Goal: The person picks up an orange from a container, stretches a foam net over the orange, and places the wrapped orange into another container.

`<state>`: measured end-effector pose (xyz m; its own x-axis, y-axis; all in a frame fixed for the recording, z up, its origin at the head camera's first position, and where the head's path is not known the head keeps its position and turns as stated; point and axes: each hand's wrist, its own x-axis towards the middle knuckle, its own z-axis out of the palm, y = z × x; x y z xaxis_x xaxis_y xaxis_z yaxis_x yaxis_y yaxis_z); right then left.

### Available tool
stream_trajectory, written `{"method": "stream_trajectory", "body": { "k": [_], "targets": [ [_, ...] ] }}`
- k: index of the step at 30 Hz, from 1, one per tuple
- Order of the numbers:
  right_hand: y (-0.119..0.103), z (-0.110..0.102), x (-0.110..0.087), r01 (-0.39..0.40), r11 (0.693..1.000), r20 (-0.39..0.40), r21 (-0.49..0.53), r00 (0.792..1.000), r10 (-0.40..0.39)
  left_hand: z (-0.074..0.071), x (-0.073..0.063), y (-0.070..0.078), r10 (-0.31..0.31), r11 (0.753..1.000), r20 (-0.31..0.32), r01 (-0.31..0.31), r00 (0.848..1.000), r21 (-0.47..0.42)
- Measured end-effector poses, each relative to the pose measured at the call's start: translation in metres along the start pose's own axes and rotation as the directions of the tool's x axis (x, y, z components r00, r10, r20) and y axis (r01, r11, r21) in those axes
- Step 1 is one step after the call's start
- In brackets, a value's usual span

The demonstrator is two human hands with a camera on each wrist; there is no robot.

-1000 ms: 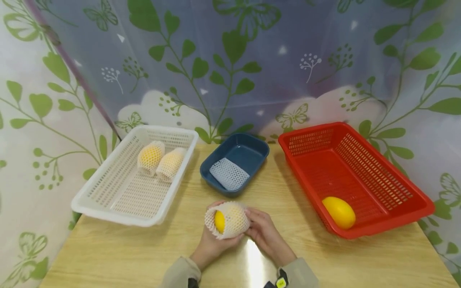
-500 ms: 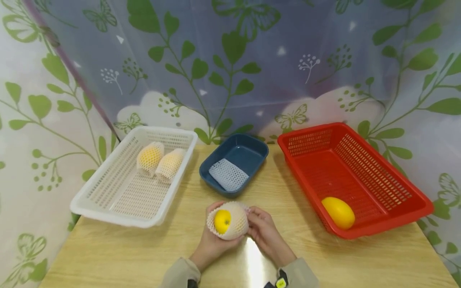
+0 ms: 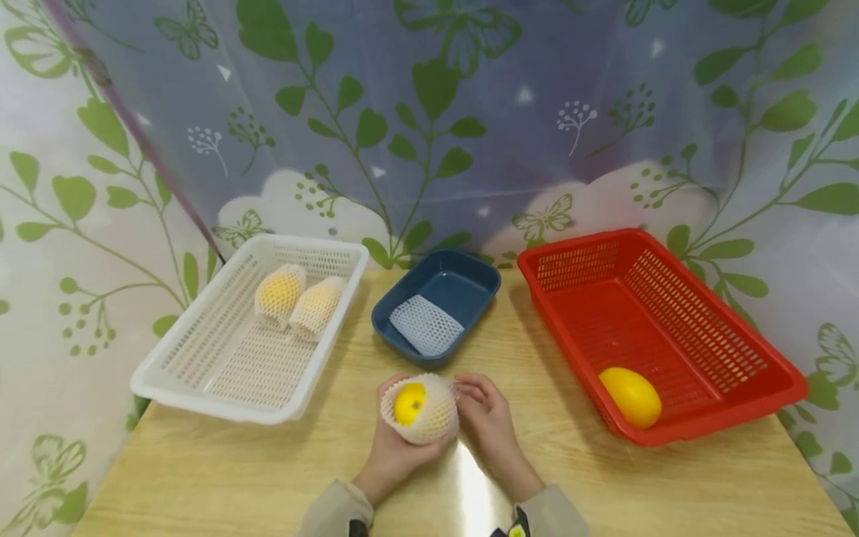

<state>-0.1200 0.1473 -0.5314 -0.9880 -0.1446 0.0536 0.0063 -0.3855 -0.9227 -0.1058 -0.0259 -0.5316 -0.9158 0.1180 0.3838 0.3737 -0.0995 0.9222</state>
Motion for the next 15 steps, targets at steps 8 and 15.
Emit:
{"method": "stream_trajectory", "body": {
  "k": [8, 15],
  "targets": [
    [-0.0059, -0.0001, 0.0013, 0.347, 0.937, 0.278, -0.043, 0.905, -0.322, -0.0002, 0.0014, 0.0007, -0.027, 0.998, 0.040, 0.025, 0.999, 0.051],
    [-0.0058, -0.0015, -0.0020, 0.291, 0.957, 0.308, 0.004, 0.910, -0.278, -0.0009, 0.0003, -0.0016, -0.037, 0.999, 0.054, 0.037, 0.998, 0.000]
  ]
}}
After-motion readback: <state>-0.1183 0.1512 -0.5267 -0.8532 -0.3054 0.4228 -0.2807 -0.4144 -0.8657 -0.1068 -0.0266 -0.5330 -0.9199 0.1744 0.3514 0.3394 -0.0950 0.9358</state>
